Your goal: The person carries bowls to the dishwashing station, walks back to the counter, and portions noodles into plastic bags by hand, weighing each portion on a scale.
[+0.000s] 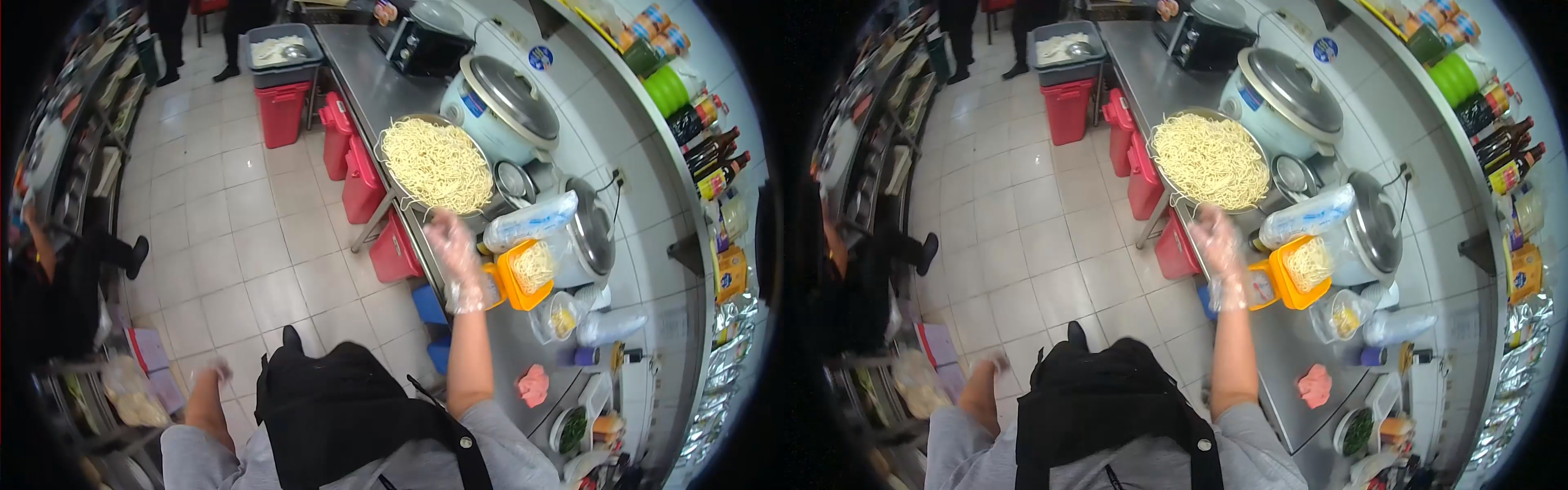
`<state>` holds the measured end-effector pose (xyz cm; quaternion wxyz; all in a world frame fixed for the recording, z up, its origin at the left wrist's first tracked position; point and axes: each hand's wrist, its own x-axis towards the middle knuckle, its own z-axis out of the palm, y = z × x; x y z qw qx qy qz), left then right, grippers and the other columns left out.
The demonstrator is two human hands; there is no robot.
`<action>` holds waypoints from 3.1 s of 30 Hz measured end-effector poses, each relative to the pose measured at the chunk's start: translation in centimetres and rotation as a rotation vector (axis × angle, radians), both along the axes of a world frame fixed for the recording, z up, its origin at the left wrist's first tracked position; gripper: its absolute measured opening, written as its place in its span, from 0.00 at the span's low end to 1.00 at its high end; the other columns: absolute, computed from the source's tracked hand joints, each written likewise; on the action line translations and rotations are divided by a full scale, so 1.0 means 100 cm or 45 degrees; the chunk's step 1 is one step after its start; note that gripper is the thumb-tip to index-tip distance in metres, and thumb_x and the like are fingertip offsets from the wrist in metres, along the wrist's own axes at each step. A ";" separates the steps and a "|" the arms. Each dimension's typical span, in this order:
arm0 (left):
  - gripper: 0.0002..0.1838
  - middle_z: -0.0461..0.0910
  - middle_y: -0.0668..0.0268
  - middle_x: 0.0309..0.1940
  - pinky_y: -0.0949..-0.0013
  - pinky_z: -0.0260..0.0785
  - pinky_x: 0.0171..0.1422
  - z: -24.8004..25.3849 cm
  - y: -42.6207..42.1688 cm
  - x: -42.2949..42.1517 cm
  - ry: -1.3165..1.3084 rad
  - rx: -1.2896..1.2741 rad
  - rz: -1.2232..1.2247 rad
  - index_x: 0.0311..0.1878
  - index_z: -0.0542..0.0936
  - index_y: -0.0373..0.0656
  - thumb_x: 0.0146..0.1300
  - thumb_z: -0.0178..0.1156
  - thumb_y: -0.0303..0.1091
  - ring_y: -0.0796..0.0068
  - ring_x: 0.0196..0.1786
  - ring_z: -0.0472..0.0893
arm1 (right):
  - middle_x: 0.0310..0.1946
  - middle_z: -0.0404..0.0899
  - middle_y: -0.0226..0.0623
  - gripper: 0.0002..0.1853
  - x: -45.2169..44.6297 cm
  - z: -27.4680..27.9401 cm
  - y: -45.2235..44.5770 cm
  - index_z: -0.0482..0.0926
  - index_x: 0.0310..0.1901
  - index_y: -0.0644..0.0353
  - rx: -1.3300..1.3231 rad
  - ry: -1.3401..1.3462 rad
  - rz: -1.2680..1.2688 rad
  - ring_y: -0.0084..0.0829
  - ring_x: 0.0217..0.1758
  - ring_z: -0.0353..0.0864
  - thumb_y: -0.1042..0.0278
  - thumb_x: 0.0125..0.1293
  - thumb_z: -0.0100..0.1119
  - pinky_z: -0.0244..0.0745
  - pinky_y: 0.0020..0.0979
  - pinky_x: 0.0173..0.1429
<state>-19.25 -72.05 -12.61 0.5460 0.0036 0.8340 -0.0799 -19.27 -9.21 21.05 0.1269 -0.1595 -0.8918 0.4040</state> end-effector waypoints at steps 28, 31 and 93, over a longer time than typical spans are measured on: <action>0.57 0.62 0.38 0.72 0.49 0.70 0.68 0.331 0.670 -0.383 0.688 1.575 -1.530 0.78 0.59 0.55 0.45 0.75 0.62 0.39 0.67 0.73 | 0.66 0.69 0.51 0.45 -0.186 0.011 0.152 0.68 0.71 0.51 0.504 -0.440 -0.464 0.51 0.74 0.63 0.51 0.51 0.76 0.56 0.46 0.79; 0.47 0.77 0.43 0.60 0.52 0.73 0.63 0.303 0.702 -0.391 0.489 1.627 -1.494 0.71 0.67 0.47 0.47 0.75 0.50 0.48 0.59 0.81 | 0.65 0.70 0.50 0.45 -0.181 -0.015 0.160 0.65 0.73 0.53 0.350 -0.187 -0.358 0.50 0.74 0.63 0.54 0.53 0.74 0.58 0.46 0.78; 0.26 0.76 0.59 0.61 0.57 0.78 0.58 0.191 0.666 -0.036 -0.543 1.602 0.170 0.70 0.66 0.43 0.78 0.47 0.49 0.61 0.59 0.80 | 0.62 0.73 0.47 0.20 0.285 -0.156 0.300 0.67 0.63 0.73 -1.513 2.101 -1.461 0.39 0.62 0.76 0.72 0.73 0.50 0.83 0.36 0.61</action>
